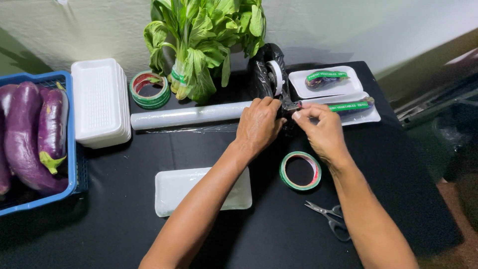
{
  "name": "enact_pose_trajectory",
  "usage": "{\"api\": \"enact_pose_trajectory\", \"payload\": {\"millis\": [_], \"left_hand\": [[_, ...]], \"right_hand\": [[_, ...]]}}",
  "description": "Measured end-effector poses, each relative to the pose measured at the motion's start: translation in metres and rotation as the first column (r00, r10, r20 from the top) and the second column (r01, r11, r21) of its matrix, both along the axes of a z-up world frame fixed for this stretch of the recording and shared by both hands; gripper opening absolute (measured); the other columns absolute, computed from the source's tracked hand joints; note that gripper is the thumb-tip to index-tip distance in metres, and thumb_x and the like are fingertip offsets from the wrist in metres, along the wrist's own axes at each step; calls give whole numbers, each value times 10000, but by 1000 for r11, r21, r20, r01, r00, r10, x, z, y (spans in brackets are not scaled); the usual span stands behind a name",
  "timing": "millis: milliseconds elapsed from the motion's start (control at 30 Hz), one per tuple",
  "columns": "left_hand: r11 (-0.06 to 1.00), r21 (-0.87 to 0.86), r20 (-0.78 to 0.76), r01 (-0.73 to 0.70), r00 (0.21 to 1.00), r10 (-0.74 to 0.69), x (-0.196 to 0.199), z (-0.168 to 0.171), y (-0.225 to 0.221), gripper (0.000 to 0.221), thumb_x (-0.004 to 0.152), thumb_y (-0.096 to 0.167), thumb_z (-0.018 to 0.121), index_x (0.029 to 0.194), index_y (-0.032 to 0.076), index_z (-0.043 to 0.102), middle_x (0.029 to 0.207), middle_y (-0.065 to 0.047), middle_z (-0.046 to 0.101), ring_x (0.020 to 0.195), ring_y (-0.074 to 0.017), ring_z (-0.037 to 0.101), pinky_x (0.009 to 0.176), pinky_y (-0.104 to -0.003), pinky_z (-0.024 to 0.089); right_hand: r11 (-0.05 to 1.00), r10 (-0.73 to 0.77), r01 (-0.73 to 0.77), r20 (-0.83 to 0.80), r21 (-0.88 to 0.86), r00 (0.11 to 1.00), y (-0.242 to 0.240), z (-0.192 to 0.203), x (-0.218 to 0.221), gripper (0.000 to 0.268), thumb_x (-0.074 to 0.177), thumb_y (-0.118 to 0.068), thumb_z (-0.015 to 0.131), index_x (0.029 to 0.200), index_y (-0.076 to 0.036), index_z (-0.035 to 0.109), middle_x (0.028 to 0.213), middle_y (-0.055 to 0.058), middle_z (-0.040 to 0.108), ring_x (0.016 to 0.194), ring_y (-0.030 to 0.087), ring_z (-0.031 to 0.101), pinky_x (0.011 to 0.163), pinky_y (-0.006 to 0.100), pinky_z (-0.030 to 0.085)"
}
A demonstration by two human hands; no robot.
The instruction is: The person places an eggplant into a white styrofoam tray, wraps it with plastic film, and seals it with green tape. The process is repeated for multiple eggplants, and the finished packages are stacked on the table.
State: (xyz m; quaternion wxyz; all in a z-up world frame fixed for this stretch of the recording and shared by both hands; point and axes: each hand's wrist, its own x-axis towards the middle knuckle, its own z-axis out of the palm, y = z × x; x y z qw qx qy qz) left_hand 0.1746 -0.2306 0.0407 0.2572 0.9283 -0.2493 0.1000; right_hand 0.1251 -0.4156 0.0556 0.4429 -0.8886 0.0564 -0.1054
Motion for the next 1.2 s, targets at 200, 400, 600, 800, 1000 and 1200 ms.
{"api": "enact_pose_trajectory", "payload": {"millis": [200, 400, 600, 800, 1000, 1200], "left_hand": [[961, -256, -177, -105, 982, 60, 2, 34, -7, 424, 915, 430, 647, 983, 26, 758, 927, -166, 700, 887, -381, 706, 734, -493, 592], [951, -269, -224, -153, 970, 92, 9, 33, -14, 429, 834, 417, 730, 912, -1, 788, 849, -200, 702, 819, -398, 718, 745, -475, 578], [950, -257, -264, -178, 958, 108, 7, 40, -13, 433, 830, 420, 737, 920, -1, 787, 872, -203, 699, 865, -412, 715, 798, -484, 570], [946, -291, -249, -141, 966, 67, 3, 42, -9, 455, 866, 414, 702, 951, -26, 774, 875, -220, 689, 864, -428, 712, 805, -501, 563], [870, -490, -326, -52, 937, -128, -51, 78, 47, 474, 994, 468, 499, 935, 64, 741, 830, -197, 672, 900, -459, 695, 783, -534, 543], [739, -665, -437, -110, 859, -266, -106, 82, 95, 147, 875, 194, 746, 952, 71, 770, 778, -74, 719, 729, -165, 664, 591, -294, 556]], "right_hand": [[994, -98, 93, 84, 65, 992, 13, -19, 3, 107, 942, -266, 775, 934, -161, 798, 1186, 37, 728, 1125, 228, 687, 980, 357, 501], [996, -62, 70, 161, -45, 985, 15, -16, 4, 78, 931, -187, 749, 871, -149, 781, 1125, 80, 743, 1086, 336, 700, 910, 418, 533], [982, -36, 67, 173, -176, 984, 10, -22, 9, 68, 882, -142, 746, 815, -133, 749, 1080, 87, 746, 1046, 367, 703, 870, 449, 545], [996, -30, 37, 82, -87, 996, 11, -8, -11, 98, 956, -248, 716, 940, -170, 773, 1185, 67, 726, 1074, 335, 694, 855, 416, 561], [981, 106, -120, 95, 155, 990, 41, 38, -65, 170, 1030, -198, 645, 985, -109, 782, 1144, 88, 744, 962, 168, 701, 822, 328, 560], [917, 358, -368, 90, 155, 929, 98, 67, -91, 181, 1008, -154, 663, 938, -38, 784, 1055, 118, 746, 919, 173, 713, 779, 328, 557]]}}
